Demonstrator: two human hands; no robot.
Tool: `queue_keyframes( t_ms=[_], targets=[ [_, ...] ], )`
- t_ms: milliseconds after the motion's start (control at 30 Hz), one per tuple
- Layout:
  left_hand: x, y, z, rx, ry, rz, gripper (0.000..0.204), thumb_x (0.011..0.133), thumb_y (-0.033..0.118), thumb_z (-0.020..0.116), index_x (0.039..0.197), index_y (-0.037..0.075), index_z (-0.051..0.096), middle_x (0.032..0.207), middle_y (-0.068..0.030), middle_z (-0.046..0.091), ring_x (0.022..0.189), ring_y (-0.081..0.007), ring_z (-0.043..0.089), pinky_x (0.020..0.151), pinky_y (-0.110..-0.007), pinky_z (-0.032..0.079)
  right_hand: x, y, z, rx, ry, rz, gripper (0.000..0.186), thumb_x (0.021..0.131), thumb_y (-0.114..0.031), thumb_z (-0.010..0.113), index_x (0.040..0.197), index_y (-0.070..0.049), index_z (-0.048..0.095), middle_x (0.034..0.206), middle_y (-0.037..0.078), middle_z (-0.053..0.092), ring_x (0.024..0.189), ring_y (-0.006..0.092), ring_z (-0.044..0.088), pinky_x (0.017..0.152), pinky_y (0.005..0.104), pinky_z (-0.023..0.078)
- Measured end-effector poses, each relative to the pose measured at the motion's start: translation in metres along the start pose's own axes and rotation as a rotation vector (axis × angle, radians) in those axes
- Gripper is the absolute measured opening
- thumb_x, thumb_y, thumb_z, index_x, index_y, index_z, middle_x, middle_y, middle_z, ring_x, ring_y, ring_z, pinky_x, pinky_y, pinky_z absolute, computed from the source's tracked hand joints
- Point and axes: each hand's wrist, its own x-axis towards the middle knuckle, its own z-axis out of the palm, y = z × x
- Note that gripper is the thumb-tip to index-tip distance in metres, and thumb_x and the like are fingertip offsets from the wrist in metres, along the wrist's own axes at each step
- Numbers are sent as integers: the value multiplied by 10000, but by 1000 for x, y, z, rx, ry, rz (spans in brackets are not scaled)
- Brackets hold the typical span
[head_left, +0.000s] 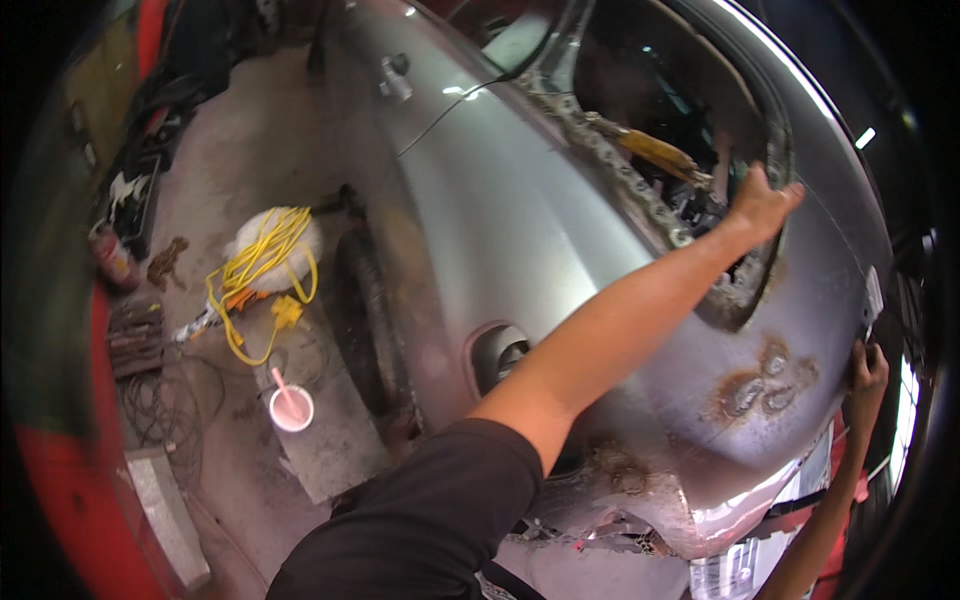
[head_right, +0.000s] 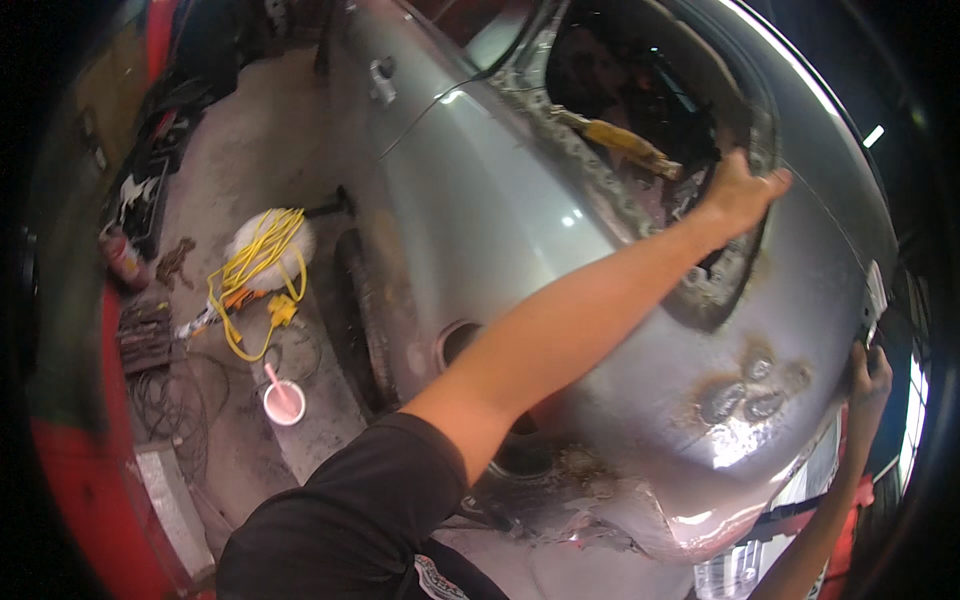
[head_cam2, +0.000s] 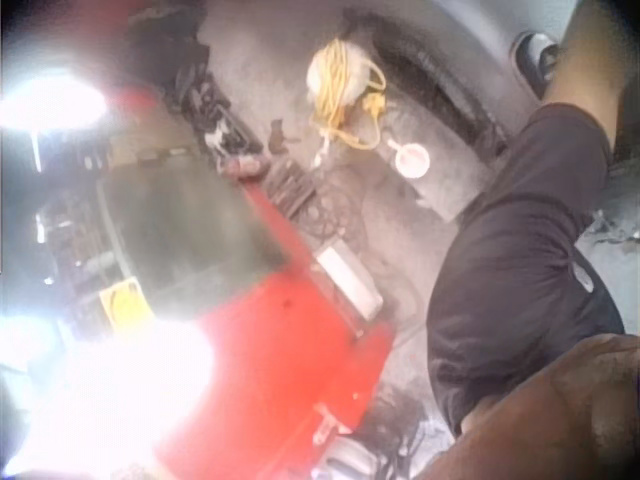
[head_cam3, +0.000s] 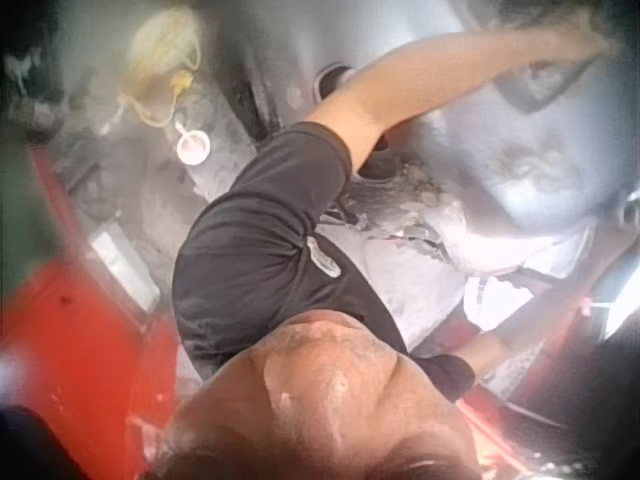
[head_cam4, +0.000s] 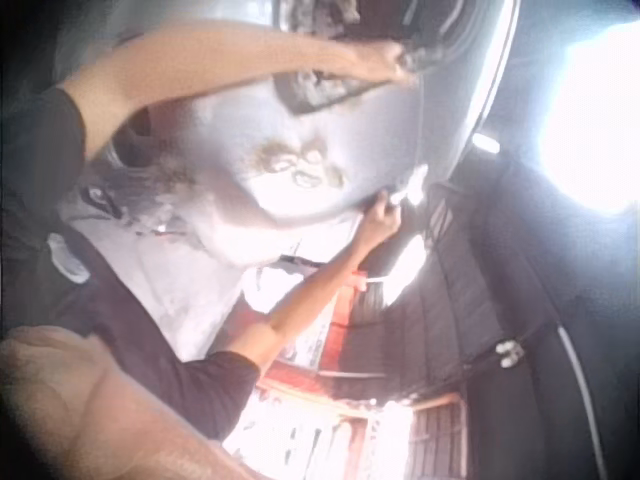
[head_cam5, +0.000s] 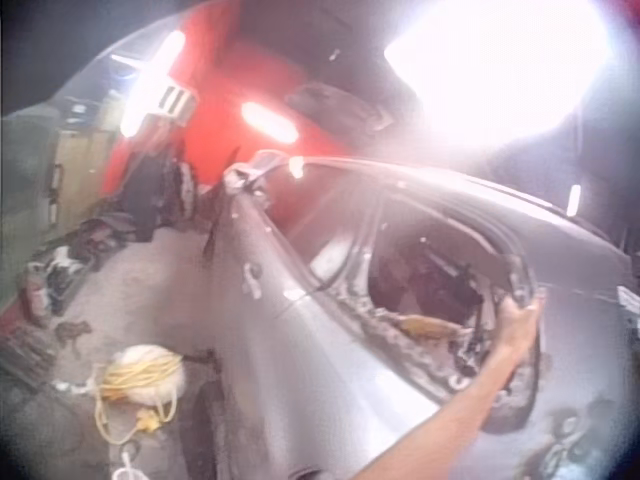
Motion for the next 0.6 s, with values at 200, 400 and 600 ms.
queue_keyframes(
  t_ms=[200,400,600],
  targets=[
    [-21,28,-16,195,25,-131,865,925,280,712,1519,-118,225,1409,-364,492,1359,-457,473,1152,-460,373,8,-8,23,109,-20,-95,405,1023,-325,598,969,75,632,785,127,602,761,187,571,658,353,451],
    [-73,33,-28,529,113,193,879,872,111,722,1546,-62,185,1393,-336,425,1283,-469,491,1103,-494,410,15,-8,23,111,-42,-96,458,1029,-379,588,995,76,628,804,84,594,780,173,558,714,336,461],
    [-233,64,-87,388,-82,588,541,823,21,692,1298,18,432,1170,-225,499,1054,-440,578,905,-529,487,39,73,36,83,96,-186,537,1028,-430,588,1159,87,649,951,116,650,894,208,586,836,343,470]
  ],
)
